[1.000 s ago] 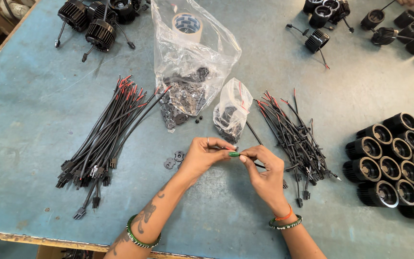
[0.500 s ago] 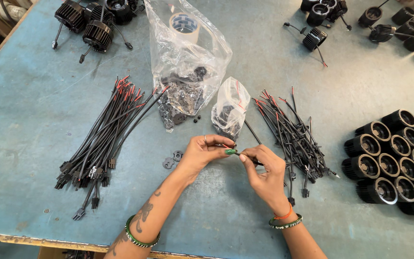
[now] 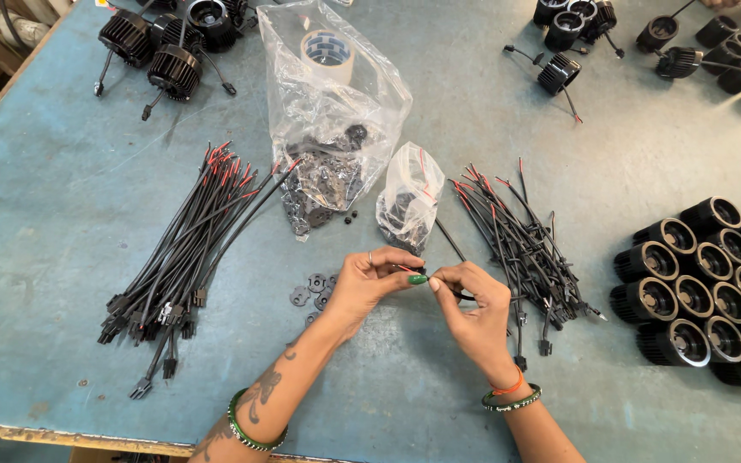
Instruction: The person repeatedly picks small black plastic pieces and wires from a table, inserts the pieces onto wire ends, and places the assembled units into a pile. The person also organizes wires and occasionally reaches into a box below the table.
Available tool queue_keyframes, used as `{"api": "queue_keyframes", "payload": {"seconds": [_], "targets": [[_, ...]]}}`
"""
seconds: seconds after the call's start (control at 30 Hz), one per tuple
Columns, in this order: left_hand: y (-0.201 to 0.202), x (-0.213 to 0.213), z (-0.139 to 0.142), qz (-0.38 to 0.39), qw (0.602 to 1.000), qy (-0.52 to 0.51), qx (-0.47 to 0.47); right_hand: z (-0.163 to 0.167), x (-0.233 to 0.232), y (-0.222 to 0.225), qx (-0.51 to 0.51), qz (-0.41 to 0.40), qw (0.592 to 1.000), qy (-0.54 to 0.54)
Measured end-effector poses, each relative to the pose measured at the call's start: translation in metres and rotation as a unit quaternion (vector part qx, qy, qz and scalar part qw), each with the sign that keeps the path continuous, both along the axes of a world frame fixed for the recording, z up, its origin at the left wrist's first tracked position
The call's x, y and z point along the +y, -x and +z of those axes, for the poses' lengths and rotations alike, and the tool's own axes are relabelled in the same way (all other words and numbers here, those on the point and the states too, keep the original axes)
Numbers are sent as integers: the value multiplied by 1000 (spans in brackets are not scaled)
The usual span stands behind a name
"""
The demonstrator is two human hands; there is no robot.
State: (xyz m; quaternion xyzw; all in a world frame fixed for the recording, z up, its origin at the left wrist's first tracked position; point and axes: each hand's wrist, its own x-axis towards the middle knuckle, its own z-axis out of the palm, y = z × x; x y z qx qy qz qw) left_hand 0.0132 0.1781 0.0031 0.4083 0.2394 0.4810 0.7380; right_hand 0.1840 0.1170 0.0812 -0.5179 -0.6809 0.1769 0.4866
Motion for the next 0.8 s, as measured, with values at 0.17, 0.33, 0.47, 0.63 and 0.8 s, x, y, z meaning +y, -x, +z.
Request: {"api": "queue_keyframes", "payload": {"seconds": [0.17,0.33,0.47,0.63,0.8], "targets": [[-6,-3,-2,-10,995,95,-33,-5,0,0,21,3,1000,8],[-12,-8,-2,8,995,87,-53,-2,-2,4,21,-6,1000,-5],[-14,-11,0,16,998,45,-46,3,-3,7,-10,-14,999,-29],[-8,-7,5,33,999,-24,18,5,-2,5,-40,-8,999,-33],[-7,-7,6,38,998,-29,51,3,1,5,-36,-10,999,-19]]}}
